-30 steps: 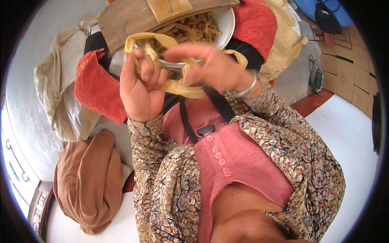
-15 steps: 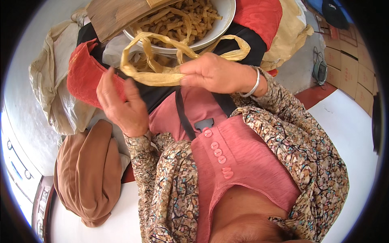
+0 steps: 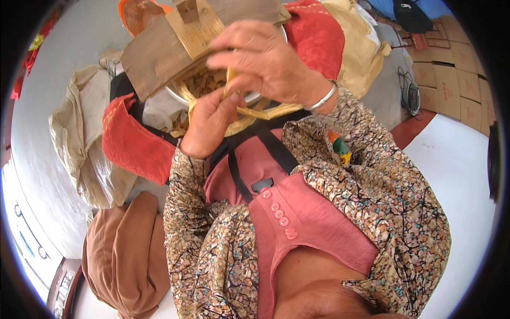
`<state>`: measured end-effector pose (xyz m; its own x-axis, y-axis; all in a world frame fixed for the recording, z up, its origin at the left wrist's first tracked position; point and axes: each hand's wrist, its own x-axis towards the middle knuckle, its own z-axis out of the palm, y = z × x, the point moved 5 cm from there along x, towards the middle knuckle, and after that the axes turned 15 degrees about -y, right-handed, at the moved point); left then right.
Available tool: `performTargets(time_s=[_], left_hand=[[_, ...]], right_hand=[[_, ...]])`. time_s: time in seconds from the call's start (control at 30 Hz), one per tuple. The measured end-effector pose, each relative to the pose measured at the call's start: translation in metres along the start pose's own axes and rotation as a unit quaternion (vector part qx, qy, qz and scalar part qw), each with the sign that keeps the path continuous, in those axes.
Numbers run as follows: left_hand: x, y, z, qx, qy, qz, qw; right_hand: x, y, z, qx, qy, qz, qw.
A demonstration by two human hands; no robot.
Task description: The person peels long, yellow strips of fruit by hand, separating the outer layer from the inner flesh. The peeled strips are placed into a metal bowl positioned on the lap.
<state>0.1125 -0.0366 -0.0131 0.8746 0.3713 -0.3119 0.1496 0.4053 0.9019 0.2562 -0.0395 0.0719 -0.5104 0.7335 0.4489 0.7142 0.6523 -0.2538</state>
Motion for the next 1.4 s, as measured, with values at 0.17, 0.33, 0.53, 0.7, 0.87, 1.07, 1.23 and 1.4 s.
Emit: performTargets(time_s=[0.17, 0.33, 0.53, 0.7, 0.87, 1.07, 1.23, 1.4], left_hand=[[-0.014, 0.01, -0.005, -0.069, 0.02, 0.016, 0.997], [-0.001, 0.022, -0.024, 0.097, 0.049, 0.014, 0.994], [0.013, 0.058, -0.051, 0.302, 0.143, 0.116, 0.935], [0.012, 0.071, -0.018, -0.026, 0.026, 0.17, 0.985], [0.013, 0.087, 0.024, -0.084, 0.052, 0.195, 0.976], [0.013, 0.055, -0.006, -0.009, 0.141, 0.173, 0.975], [-0.005, 0.035, -0.014, 0.162, 0.194, 0.151, 0.956], [-0.025, 0.033, -0.012, 0.567, 0.302, 0.167, 0.748]], right_hand=[[-0.01, 0.017, 0.061, 0.172, -0.112, 0.066, 0.976], [-0.016, 0.031, 0.045, 0.362, -0.074, 0.248, 0.896], [-0.002, -0.008, 0.053, 0.581, -0.207, 0.194, 0.763], [0.011, -0.022, 0.005, 0.739, -0.131, 0.26, 0.607], [0.015, 0.019, 0.005, 0.485, 0.062, 0.251, 0.836], [0.016, 0.023, 0.021, 0.179, -0.004, 0.259, 0.949], [0.009, 0.006, 0.035, 0.064, 0.04, 0.191, 0.979], [-0.007, 0.0, 0.065, 0.146, -0.066, 0.24, 0.957]])
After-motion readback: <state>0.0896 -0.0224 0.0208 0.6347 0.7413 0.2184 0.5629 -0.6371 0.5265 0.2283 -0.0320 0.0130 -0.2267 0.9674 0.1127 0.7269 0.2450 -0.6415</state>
